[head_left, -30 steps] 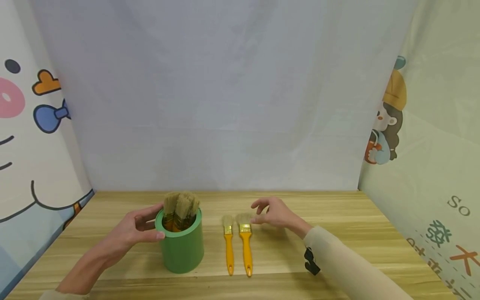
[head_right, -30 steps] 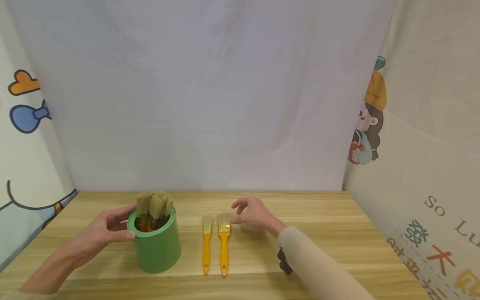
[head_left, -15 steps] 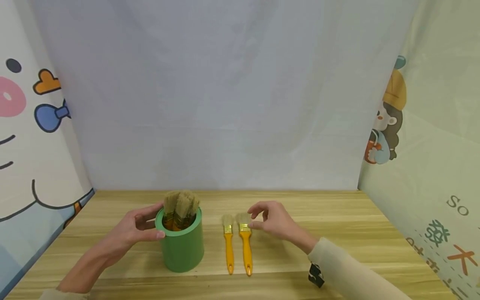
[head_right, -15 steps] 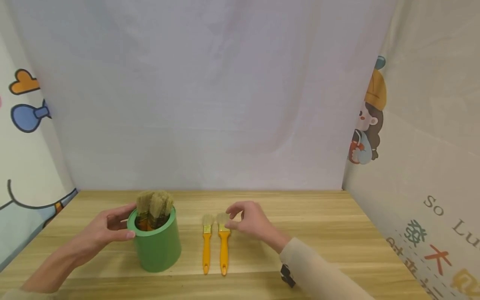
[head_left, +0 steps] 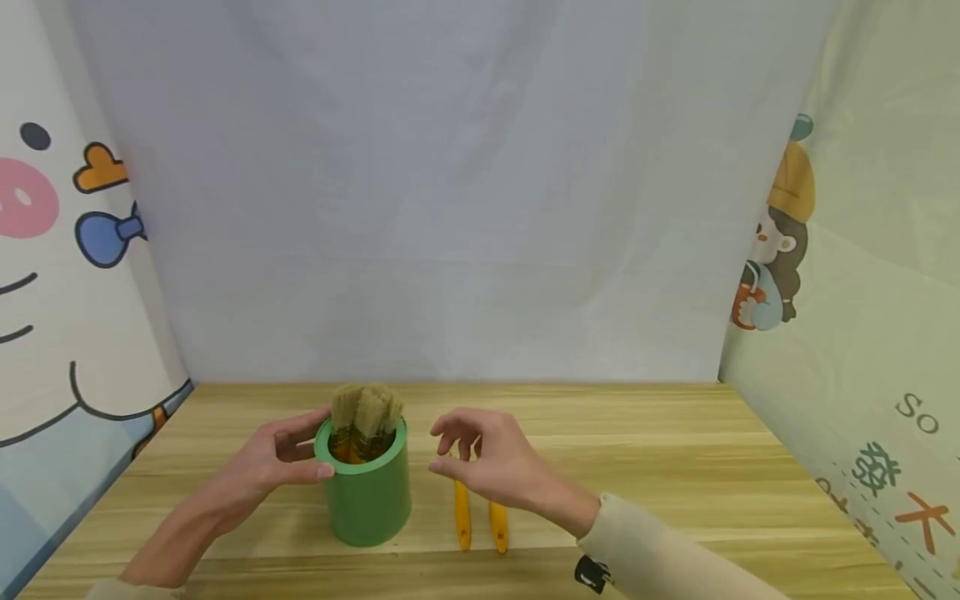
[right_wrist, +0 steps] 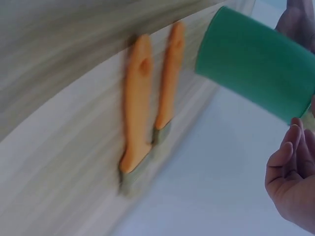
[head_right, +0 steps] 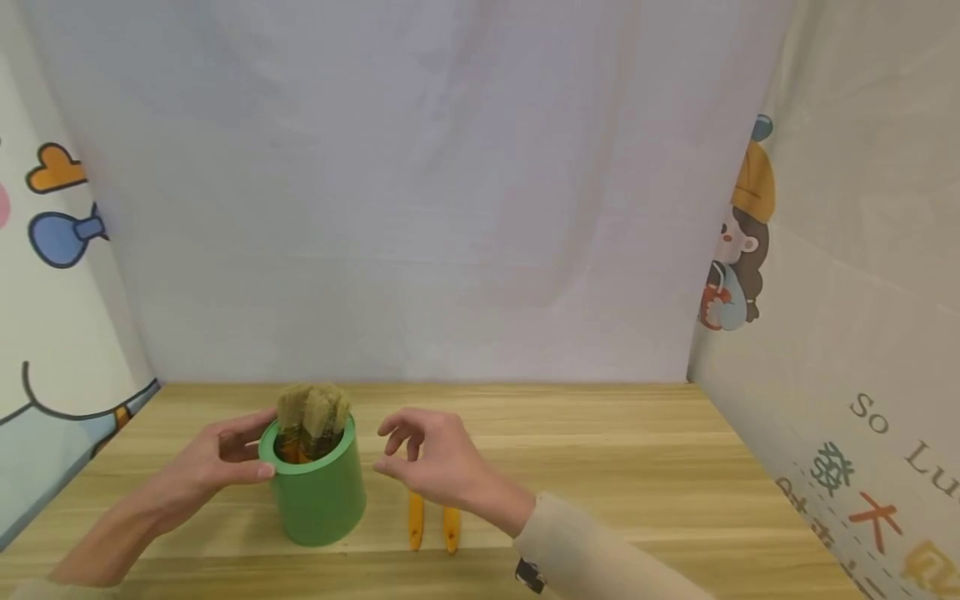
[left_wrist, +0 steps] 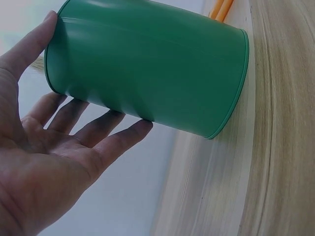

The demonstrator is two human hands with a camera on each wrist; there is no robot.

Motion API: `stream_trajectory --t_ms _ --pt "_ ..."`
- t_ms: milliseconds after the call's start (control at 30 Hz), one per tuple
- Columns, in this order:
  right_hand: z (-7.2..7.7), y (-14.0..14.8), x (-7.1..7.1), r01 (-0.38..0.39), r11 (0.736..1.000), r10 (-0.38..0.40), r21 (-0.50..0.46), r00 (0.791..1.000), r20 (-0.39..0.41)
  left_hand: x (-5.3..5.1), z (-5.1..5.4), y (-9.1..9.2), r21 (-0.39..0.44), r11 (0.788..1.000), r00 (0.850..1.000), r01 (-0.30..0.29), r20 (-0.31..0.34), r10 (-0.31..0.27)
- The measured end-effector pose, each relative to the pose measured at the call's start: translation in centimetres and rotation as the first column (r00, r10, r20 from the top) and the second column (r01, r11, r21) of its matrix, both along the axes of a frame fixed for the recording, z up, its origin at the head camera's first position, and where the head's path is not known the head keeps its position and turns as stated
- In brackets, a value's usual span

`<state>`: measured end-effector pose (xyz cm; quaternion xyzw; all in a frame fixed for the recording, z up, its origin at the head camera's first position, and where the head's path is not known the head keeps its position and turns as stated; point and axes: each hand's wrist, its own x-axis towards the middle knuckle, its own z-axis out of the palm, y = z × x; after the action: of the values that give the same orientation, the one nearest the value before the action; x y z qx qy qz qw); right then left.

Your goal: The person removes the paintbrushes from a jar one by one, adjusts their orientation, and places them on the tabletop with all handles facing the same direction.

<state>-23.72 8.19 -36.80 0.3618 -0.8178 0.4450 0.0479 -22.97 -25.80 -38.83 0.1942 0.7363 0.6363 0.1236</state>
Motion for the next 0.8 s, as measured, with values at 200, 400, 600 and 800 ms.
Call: stream_trajectory --t_ms 200,400,600,800 --pt "1.2 -2.3 1.1 -0.045 0.997 0.047 -0.056 0.999 0.026 0.1 0.1 0.0 0.002 1.0 1.0 0.001 -0.005 -0.001" --pt "2.4 -4.2 1.3 -0.047 0.998 0.048 -0.041 0.999 0.012 0.3 0.2 0.2 0.01 1.0 1.0 0.019 -0.018 -0.018" --pt "2.6 -5.8 1.1 0.019 1.0 -0.019 -0.017 1.0 -0.023 0.3 0.1 0.2 0.011 1.0 0.999 0.022 -0.025 -0.022" --pt "2.8 -6.7 0.9 0.078 0.997 -0.078 0.025 0.997 -0.015 0.2 0.2 0.2 0.018 0.999 0.999 0.031 -0.032 -0.031"
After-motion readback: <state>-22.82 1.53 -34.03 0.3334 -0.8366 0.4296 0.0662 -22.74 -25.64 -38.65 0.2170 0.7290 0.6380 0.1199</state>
